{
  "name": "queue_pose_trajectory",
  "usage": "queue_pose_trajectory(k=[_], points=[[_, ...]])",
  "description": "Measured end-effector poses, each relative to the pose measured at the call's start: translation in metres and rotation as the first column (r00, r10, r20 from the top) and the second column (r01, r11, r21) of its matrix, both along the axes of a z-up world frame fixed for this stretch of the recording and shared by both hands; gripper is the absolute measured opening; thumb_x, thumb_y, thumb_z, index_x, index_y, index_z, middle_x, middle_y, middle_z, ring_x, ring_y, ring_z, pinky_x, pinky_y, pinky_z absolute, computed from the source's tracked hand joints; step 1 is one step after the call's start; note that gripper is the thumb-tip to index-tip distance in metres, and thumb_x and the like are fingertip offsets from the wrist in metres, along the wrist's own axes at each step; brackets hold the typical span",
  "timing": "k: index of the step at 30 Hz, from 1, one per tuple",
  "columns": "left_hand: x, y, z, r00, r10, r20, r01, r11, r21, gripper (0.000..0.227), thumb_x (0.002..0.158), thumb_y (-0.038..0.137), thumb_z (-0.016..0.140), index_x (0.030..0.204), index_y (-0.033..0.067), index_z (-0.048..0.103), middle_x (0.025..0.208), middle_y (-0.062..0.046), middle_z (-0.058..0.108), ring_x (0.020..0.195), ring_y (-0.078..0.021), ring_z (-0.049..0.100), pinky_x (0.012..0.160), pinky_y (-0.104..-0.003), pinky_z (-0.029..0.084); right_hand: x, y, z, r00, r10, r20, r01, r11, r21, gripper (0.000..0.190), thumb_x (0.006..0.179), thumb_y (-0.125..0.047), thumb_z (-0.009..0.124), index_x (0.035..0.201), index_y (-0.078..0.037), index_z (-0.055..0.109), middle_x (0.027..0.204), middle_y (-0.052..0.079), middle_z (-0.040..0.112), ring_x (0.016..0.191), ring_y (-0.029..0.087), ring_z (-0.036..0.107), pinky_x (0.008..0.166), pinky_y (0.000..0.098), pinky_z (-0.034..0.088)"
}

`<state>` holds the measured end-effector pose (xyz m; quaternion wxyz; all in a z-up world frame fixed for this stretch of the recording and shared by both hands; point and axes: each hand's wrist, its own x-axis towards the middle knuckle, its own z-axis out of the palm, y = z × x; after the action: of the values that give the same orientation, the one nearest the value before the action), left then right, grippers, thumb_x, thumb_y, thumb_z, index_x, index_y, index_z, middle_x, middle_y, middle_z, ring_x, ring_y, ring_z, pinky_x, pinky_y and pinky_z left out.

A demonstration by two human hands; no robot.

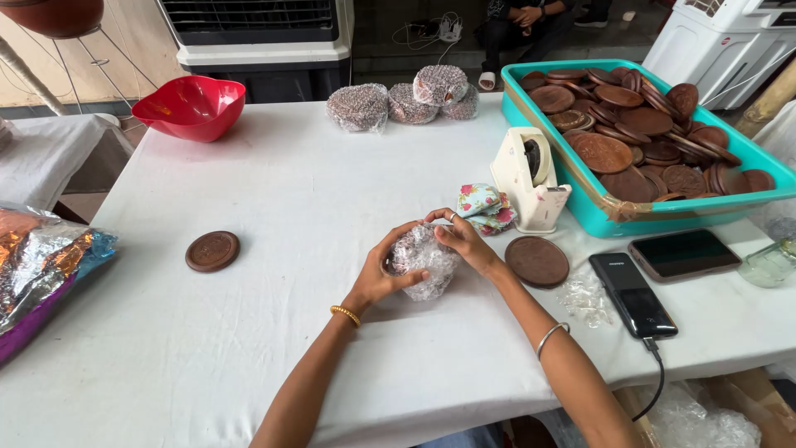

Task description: Clean and wipe a brown clay or ceramic vessel with a cloth.

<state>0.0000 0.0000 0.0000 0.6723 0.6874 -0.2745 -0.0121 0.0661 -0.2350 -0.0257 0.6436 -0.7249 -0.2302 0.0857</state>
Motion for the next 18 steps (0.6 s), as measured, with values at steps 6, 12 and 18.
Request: queue_pose_trajectory(k=[6, 12, 18], points=[[0.003, 0.002, -0.006, 1.000, -0.007, -0.025, 0.006, 1.000, -0.021, 0.086, 0.069, 0.025, 0.089, 0.146, 0.0123, 0.053, 0.138, -0.013, 0.064, 0.132, -0.0283, 0.061, 0.115, -0.044, 0.048, -0.011, 0.002, 0.021, 0.988, 0.055, -0.142, -0.053, 0.998, 0.016, 0.069, 0.087, -0.062, 0.063, 0.135, -0.012, 0.057, 0.115, 0.007, 0.070, 0.109, 0.015, 0.068, 0.099, 0.0298, 0.055], [0.010, 0.002, -0.017, 1.000, -0.002, -0.030, 0.003, 1.000, 0.005, 0.093, 0.070, 0.026, 0.089, 0.153, 0.0137, 0.048, 0.146, -0.017, 0.060, 0.137, -0.0338, 0.056, 0.117, -0.049, 0.044, -0.008, -0.001, 0.021, 0.980, 0.065, -0.190, -0.068, 0.998, -0.010, 0.074, 0.086, -0.062, 0.064, 0.140, -0.012, 0.056, 0.122, 0.007, 0.069, 0.114, 0.015, 0.067, 0.101, 0.0310, 0.053], [0.014, 0.006, -0.011, 0.975, 0.148, -0.167, -0.141, 0.989, 0.054, 0.112, 0.067, 0.036, 0.087, 0.157, 0.0195, 0.023, 0.158, -0.017, 0.040, 0.132, -0.0414, 0.055, 0.107, -0.054, 0.052, 0.006, -0.009, 0.002, 0.988, -0.034, -0.152, 0.016, 0.993, -0.115, 0.076, 0.087, -0.064, 0.067, 0.137, -0.008, 0.062, 0.123, 0.007, 0.070, 0.117, 0.013, 0.064, 0.102, 0.0249, 0.048]])
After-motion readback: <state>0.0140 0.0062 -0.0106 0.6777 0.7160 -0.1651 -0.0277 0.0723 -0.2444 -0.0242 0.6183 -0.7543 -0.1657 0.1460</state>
